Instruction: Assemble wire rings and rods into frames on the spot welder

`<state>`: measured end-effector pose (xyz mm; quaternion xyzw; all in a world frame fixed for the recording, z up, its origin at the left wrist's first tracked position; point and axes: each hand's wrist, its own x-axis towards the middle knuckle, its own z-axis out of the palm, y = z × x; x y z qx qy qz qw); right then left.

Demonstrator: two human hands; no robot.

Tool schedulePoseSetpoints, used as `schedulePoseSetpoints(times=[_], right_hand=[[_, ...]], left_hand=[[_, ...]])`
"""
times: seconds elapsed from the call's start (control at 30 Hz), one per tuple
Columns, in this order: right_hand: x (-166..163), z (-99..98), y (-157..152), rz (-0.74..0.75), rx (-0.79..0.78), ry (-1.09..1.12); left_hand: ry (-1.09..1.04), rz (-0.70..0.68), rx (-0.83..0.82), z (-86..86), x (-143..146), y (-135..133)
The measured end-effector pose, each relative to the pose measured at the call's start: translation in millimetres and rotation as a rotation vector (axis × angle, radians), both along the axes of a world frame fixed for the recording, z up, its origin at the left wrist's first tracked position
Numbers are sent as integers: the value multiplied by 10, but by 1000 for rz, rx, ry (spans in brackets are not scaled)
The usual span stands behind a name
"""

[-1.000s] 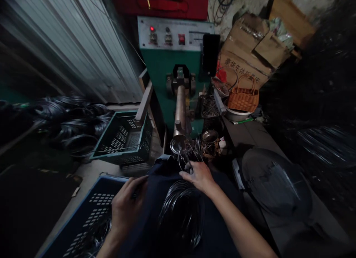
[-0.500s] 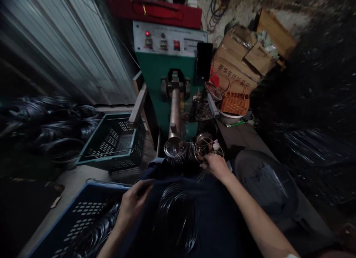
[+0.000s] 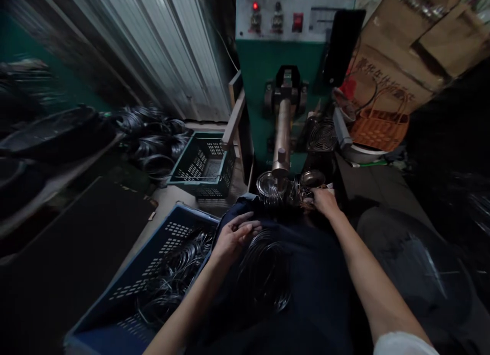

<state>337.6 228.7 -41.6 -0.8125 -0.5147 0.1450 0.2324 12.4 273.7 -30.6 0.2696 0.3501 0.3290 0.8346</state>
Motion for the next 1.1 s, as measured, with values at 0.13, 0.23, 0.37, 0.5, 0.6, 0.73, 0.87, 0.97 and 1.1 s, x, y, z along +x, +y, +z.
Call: schedulePoseSetpoints(times=[0.13, 0.23, 0.37, 0.5, 0.6, 0.73, 0.87, 0.97, 1.1], right_hand=[[-62, -37, -338, -35, -49, -2], [-141, -25, -622, -57, 11, 158], [-258, -39, -978, -66, 104, 536], [-402, -70, -1220, -110, 108, 775], [-493, -78, -1320, -194, 131, 847], [-551, -128, -1405, -227, 139, 856], [-567, -235, -1450, -232, 155, 846], [-578, -289, -1449, -250, 175, 825], [-586, -313, -1432, -255, 174, 818]], left_hand=[[-15, -19, -3, -43, -13, -2], [-24, -26, -10, -51, -11, -12], [-63, -35, 4, -117, 1, -35], [-53, -44, 45, -167, 8, -76], [-30, -47, 94, -148, 11, -111], [12, -52, 101, -88, 19, -140], [19, -48, 89, -75, 23, -145], [22, -45, 93, -90, 17, -144], [22, -54, 103, -122, 14, -147]])
